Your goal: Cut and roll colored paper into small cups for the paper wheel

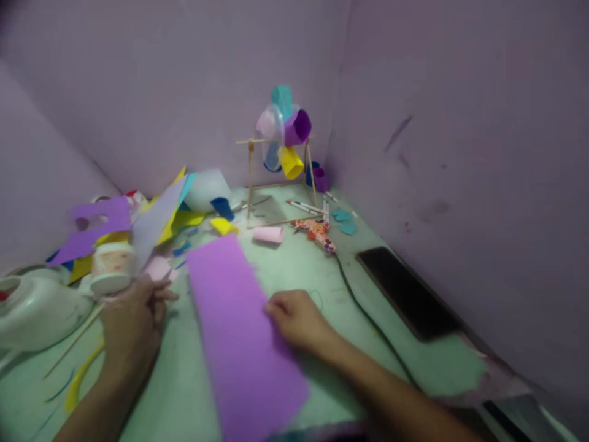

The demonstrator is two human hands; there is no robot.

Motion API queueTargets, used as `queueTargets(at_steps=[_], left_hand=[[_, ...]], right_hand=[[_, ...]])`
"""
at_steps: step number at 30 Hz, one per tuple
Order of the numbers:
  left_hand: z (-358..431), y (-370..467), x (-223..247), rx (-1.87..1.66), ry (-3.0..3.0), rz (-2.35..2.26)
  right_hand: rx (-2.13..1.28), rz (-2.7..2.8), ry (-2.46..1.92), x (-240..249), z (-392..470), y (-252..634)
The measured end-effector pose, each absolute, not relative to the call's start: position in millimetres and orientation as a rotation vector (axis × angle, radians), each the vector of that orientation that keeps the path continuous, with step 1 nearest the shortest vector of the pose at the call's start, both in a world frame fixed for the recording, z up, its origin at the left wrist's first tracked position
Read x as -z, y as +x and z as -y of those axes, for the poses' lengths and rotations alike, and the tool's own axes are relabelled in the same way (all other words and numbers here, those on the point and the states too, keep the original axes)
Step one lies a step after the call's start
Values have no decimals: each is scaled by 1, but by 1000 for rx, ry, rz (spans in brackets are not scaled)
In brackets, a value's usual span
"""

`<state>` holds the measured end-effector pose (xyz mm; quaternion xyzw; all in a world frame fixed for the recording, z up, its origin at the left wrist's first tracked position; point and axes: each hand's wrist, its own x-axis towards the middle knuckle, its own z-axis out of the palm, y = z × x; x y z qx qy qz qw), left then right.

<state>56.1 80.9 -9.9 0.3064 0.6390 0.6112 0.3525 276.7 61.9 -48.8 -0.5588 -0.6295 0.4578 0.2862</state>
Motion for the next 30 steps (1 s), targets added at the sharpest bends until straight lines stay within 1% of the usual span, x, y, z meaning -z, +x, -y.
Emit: queueTargets(at_steps=[2, 4, 6, 8, 11, 13, 14, 16, 19, 24, 30], left_hand=[[-72, 59, 13, -1570, 1012, -1756], [-61, 66, 18, -1481, 1473, -1779], [-52, 76, 25, -1315, 2011, -1634], [-46, 85, 34, -1100, 2387, -1460], [-45, 95, 47, -564, 2697, -1400], [-47, 98, 53, -250, 2766, -1423], [-47, 99, 54, -157, 2777, -1438], [-48, 100, 55, -56, 2775, -1483], [-49, 101, 53, 1, 2767, -1500], [-49, 99, 49, -11, 2756, -1478], [-49, 100, 49, -8, 2709, -1464]], right_hand=[[-1214, 1655, -1555, 54, -66, 282], [-1186, 1652, -1607, 57, -71, 284], [-1135, 1671, -1653, 58, -77, 281], [-1060, 1709, -1694, 56, -81, 275], [-917, 1804, -1740, 49, -82, 267], [-834, 1871, -1764, 41, -80, 268], [-791, 1900, -1782, 37, -81, 270], [-670, 1931, -1834, 27, -85, 282], [-519, 1809, -1925, 15, -105, 305], [-651, 1615, -1889, 13, -156, 318], [-820, 1479, -1764, 38, -193, 290]])
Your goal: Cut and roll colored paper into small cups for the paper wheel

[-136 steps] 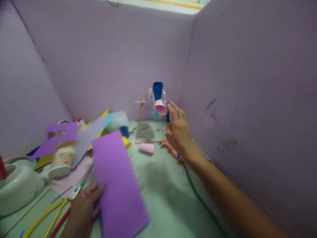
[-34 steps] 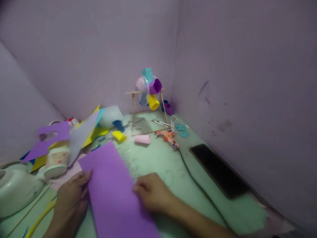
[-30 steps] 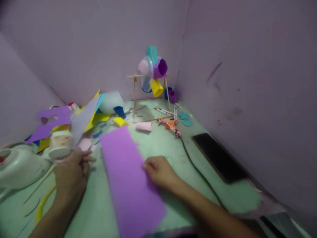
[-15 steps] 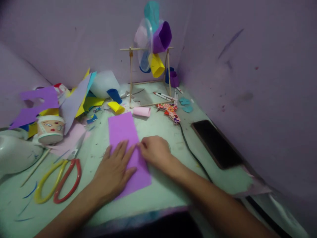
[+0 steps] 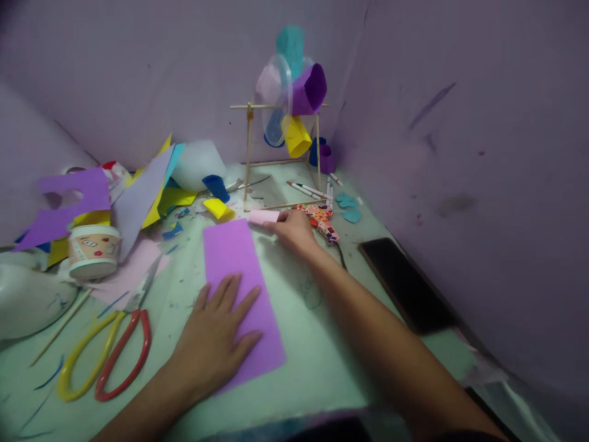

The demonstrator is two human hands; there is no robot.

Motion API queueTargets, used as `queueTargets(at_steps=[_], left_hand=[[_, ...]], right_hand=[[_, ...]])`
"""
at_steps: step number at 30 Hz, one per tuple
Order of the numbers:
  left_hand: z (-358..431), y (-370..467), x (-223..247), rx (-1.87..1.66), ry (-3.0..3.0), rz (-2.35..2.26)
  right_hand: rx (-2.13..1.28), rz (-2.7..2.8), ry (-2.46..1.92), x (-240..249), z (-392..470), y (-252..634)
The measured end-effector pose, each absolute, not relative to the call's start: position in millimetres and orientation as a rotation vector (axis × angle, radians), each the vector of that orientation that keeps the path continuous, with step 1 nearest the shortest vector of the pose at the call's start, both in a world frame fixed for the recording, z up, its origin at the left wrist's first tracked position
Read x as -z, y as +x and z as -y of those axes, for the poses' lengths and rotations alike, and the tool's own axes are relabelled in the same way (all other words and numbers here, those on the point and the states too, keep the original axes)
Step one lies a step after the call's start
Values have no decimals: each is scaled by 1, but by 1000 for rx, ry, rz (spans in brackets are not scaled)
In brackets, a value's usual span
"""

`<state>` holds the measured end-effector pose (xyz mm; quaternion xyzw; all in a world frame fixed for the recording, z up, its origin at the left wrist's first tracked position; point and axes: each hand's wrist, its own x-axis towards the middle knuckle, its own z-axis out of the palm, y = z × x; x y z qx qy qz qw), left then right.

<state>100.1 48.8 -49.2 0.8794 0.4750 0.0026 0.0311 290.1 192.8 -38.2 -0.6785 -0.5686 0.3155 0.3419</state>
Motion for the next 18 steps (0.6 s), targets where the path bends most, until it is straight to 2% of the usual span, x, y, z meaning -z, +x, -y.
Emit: queueTargets(at_steps=[5, 9, 14, 18], left_hand=[[-51, 97, 48, -26, 2679, -1466], [-62, 84, 40, -37, 2652, -1311], [-73, 72, 37, -83, 2591, -1193], [-72, 71, 39, -110, 2588, -1182]], right_hand=[[-827, 1416, -1624, 40, -192, 287], [-767, 1442, -1379, 21, -139, 301], [-1243, 1603, -1214, 18, -43, 305], [-1323, 1737, -1157, 34, -13, 292]])
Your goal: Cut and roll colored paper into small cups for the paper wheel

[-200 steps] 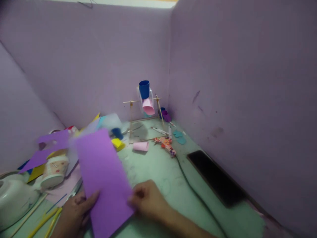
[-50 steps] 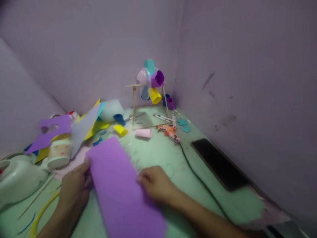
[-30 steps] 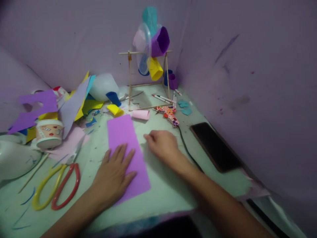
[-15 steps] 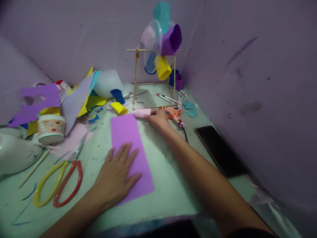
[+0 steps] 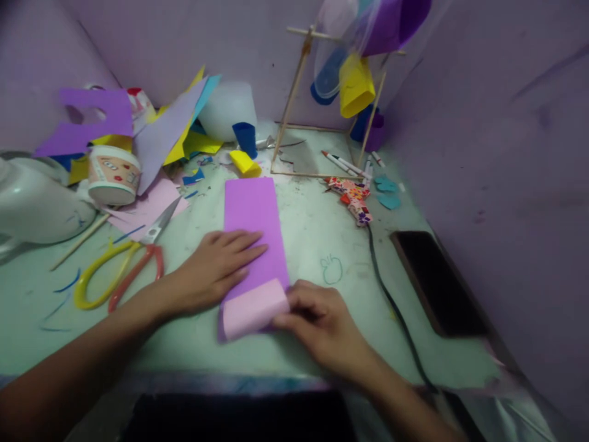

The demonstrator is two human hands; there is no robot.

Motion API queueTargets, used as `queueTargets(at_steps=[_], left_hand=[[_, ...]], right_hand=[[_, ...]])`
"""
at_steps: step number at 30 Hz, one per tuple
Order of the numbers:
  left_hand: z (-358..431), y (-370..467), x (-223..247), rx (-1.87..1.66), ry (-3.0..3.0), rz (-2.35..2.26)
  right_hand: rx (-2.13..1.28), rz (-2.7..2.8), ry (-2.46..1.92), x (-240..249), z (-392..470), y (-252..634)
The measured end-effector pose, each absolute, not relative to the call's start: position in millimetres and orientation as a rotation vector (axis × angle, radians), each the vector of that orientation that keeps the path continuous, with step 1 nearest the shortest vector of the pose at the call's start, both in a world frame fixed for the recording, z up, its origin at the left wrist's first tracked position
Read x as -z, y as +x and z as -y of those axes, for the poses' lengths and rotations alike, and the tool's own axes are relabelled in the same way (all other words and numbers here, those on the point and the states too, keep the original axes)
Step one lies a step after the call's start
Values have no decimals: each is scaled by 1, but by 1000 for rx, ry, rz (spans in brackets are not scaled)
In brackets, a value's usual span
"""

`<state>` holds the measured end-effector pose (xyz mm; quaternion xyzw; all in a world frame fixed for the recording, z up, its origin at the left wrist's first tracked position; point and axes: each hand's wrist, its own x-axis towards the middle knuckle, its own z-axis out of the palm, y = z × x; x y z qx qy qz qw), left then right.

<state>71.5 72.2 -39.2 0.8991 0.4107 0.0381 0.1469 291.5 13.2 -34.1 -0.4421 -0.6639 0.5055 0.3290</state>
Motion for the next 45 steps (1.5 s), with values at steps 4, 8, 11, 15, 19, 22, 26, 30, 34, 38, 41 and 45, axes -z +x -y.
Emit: queueTargets(at_steps=[4, 8, 11, 15, 19, 22, 26, 30, 34, 38, 41, 45], left_hand=[[-71, 71, 39, -109, 2592, -1179], [-70, 71, 41, -132, 2605, -1185], [-69, 71, 45, -173, 2623, -1189], [-68, 70, 49, -215, 2632, -1181], [-67, 70, 49, -235, 2628, -1177], [-67, 70, 48, -235, 2637, -1180], [-67, 70, 49, -221, 2646, -1191], [-67, 70, 50, -220, 2662, -1198], [-67, 71, 48, -191, 2667, -1202], [-67, 72, 44, -156, 2650, -1219], [-68, 73, 42, -133, 2637, -1229], [-68, 73, 39, -137, 2618, -1214]], right_hand=[[-1283, 1779, -1202, 43, -13, 281], [-1244, 1765, -1250, 45, -10, 279], [-1195, 1826, -1248, 46, -8, 280], [-1122, 1944, -1214, 46, -8, 277], [-1070, 2004, -1203, 45, -8, 276], [-1046, 2011, -1197, 45, -8, 276], [-1043, 2030, -1183, 46, -8, 276], [-1049, 2034, -1184, 46, -9, 276], [-1060, 2012, -1159, 46, -9, 276], [-1100, 1984, -1148, 47, -9, 277], [-1093, 1991, -1154, 50, -9, 278], [-1085, 2013, -1188, 51, -10, 279]])
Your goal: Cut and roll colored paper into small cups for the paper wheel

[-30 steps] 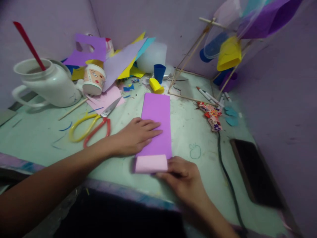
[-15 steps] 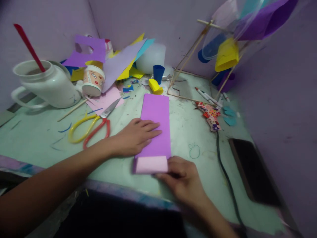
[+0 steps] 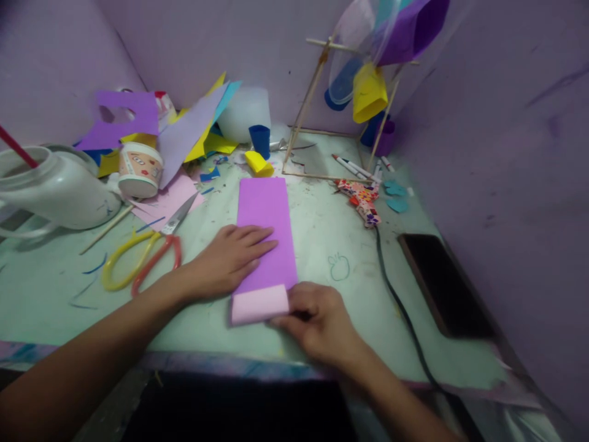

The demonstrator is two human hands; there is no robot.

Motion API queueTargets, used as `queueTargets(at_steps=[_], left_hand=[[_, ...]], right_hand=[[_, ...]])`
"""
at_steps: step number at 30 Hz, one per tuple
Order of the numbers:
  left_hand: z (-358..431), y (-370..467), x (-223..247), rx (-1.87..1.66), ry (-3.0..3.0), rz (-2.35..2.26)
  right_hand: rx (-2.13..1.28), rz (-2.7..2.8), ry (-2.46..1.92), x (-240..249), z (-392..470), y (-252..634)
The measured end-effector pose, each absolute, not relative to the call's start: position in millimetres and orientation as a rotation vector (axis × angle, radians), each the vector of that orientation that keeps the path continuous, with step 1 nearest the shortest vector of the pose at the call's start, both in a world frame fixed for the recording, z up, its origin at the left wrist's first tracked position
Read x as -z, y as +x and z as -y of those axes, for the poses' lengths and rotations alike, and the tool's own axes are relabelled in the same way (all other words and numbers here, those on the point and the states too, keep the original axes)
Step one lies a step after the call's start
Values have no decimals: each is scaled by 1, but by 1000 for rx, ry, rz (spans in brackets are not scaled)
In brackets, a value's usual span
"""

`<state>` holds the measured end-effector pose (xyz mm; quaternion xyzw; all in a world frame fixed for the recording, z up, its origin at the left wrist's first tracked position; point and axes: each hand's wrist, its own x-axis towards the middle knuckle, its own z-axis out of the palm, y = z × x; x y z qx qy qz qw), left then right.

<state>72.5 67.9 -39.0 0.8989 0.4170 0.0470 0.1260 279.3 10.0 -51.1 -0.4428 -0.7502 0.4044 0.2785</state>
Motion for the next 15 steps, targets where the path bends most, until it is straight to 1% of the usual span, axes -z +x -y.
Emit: queueTargets(at_steps=[7, 12, 15], left_hand=[[-69, 64, 30, -139, 2404, -1127], [-71, 61, 33, -94, 2497, -1062], [-73, 58, 37, -110, 2530, -1062]], right_hand=[[-1074, 2044, -1199, 49, -12, 277], [-1030, 2061, -1160, 45, -14, 280], [-1095, 2007, -1118, 41, -14, 287]])
